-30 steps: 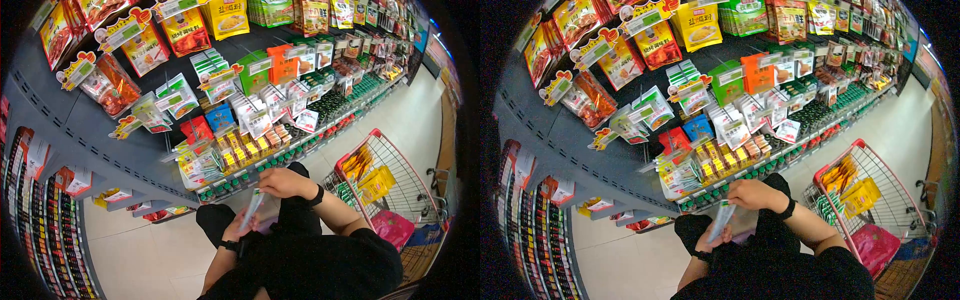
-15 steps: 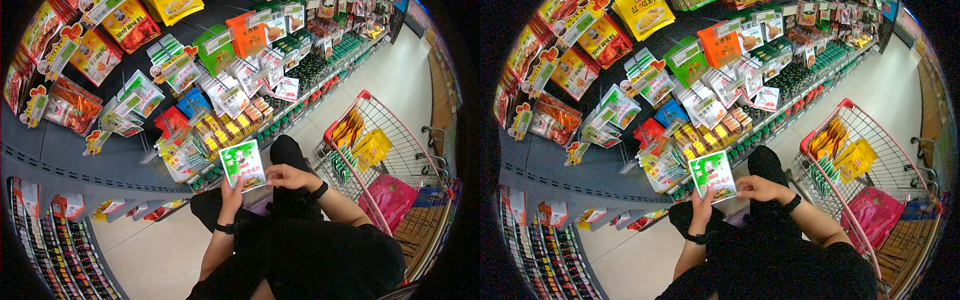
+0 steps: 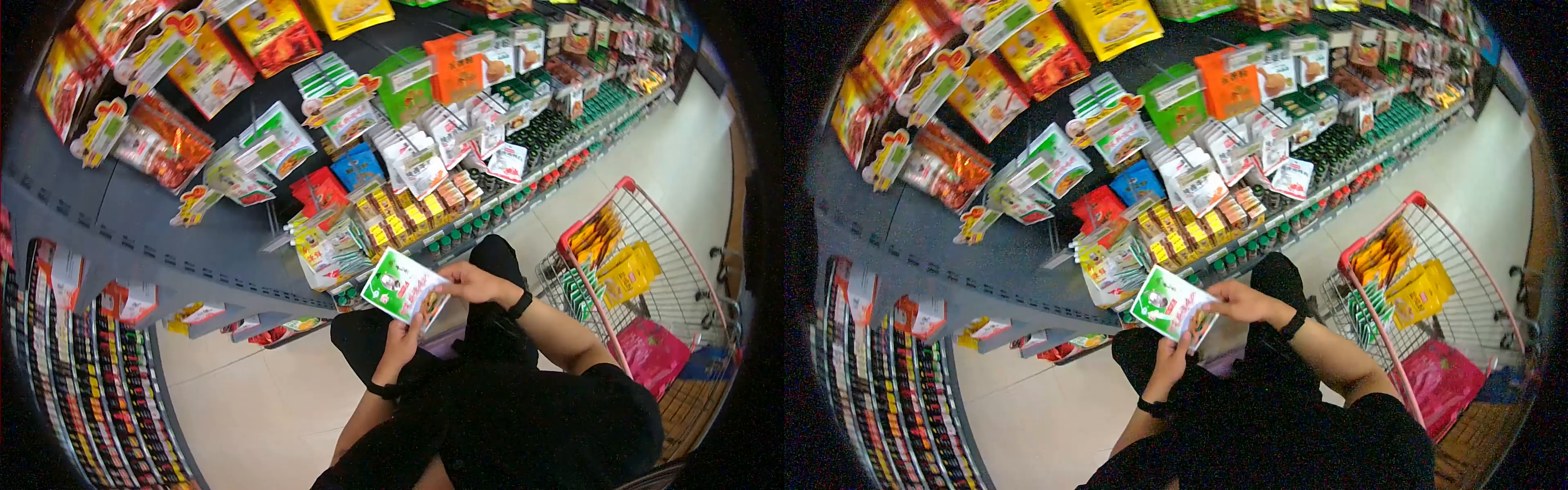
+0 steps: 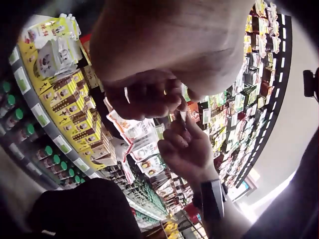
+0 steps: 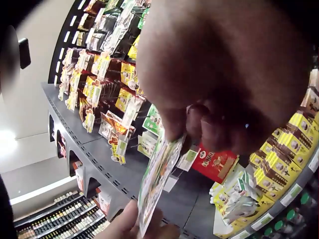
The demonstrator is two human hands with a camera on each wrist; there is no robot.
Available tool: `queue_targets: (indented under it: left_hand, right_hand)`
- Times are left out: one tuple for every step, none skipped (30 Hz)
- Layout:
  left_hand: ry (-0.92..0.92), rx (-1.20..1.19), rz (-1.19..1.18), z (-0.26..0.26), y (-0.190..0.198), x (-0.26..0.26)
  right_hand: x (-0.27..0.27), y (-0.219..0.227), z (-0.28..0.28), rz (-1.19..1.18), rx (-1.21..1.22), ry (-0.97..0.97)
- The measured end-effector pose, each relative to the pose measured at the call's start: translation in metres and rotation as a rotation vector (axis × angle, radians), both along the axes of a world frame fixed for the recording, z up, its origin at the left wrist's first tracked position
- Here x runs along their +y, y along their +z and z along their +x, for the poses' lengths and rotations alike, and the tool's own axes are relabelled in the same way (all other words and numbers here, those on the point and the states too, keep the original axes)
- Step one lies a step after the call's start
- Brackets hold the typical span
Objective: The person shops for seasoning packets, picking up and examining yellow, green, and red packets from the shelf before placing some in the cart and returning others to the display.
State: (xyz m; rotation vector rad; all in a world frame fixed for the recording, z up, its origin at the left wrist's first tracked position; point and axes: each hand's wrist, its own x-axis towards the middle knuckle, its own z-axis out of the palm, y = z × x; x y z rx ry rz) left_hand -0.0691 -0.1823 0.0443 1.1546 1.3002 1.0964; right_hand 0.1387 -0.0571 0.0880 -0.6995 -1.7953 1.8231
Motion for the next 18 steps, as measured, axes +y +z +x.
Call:
queue_targets:
  left_hand:
    - [-0.002,0.01,0.01,-0.005,-0.003,-0.002]
    - [-0.004,0.018,0.018,-0.008,0.001,-0.003]
    - [-0.007,0.025,0.025,-0.009,0.004,-0.006]
    - [0.007,0.082,0.06,-0.01,0.004,-0.011]
    - [0.019,0.14,0.1,-0.01,0.004,-0.012]
    - [0.028,0.201,0.144,-0.01,0.008,-0.009]
    - [0.041,0.169,0.119,-0.007,0.012,-0.012]
    - [0.031,0.15,0.112,-0.005,0.011,-0.013]
    - [0.02,0.133,0.104,-0.004,0.01,-0.014]
    - [0.009,0.118,0.097,-0.002,0.008,-0.015]
    - [-0.004,0.092,0.077,0.001,0.007,-0.016]
    - [-0.007,0.111,0.093,0.003,0.007,-0.018]
    - [-0.009,0.133,0.11,0.006,0.008,-0.019]
    - [-0.013,0.156,0.128,0.008,0.008,-0.019]
    - [-0.022,0.128,0.117,0.009,0.008,-0.02]
    - [-0.026,0.108,0.122,0.011,0.007,-0.022]
    - [-0.022,0.123,0.105,0.011,0.007,-0.024]
    - [-0.018,0.139,0.088,0.011,0.006,-0.026]
  right_hand:
    - [0.011,0.003,-0.005,0.002,-0.022,-0.056]
    - [0.021,0.005,-0.01,0.003,-0.044,-0.113]
    - [0.032,0.003,-0.017,0.084,-0.041,-0.204]
    - [0.042,0.005,-0.023,0.004,-0.022,-0.258]
    - [0.052,0.01,-0.028,0.017,-0.018,-0.272]
    - [0.063,0.017,-0.034,0.036,-0.011,-0.289]
    - [0.073,0.023,-0.041,-0.013,0.038,-0.339]
    - [0.083,0.026,-0.048,-0.063,0.088,-0.389]
    - [0.096,0.028,-0.056,-0.133,0.187,-0.419]
    - [0.112,0.026,-0.061,-0.19,0.251,-0.45]
    - [0.125,0.028,-0.067,-0.189,0.292,-0.469]
    - [0.137,0.031,-0.073,-0.189,0.337,-0.487]
    - [0.148,0.034,-0.079,-0.201,0.377,-0.494]
    - [0.156,0.042,-0.082,-0.198,0.36,-0.486]
    - [0.167,0.043,-0.086,-0.201,0.4,-0.466]
    - [0.178,0.043,-0.09,-0.205,0.44,-0.447]
    - [0.183,0.05,-0.092,-0.188,0.439,-0.446]
    - [0.185,0.056,-0.094,-0.172,0.437,-0.446]
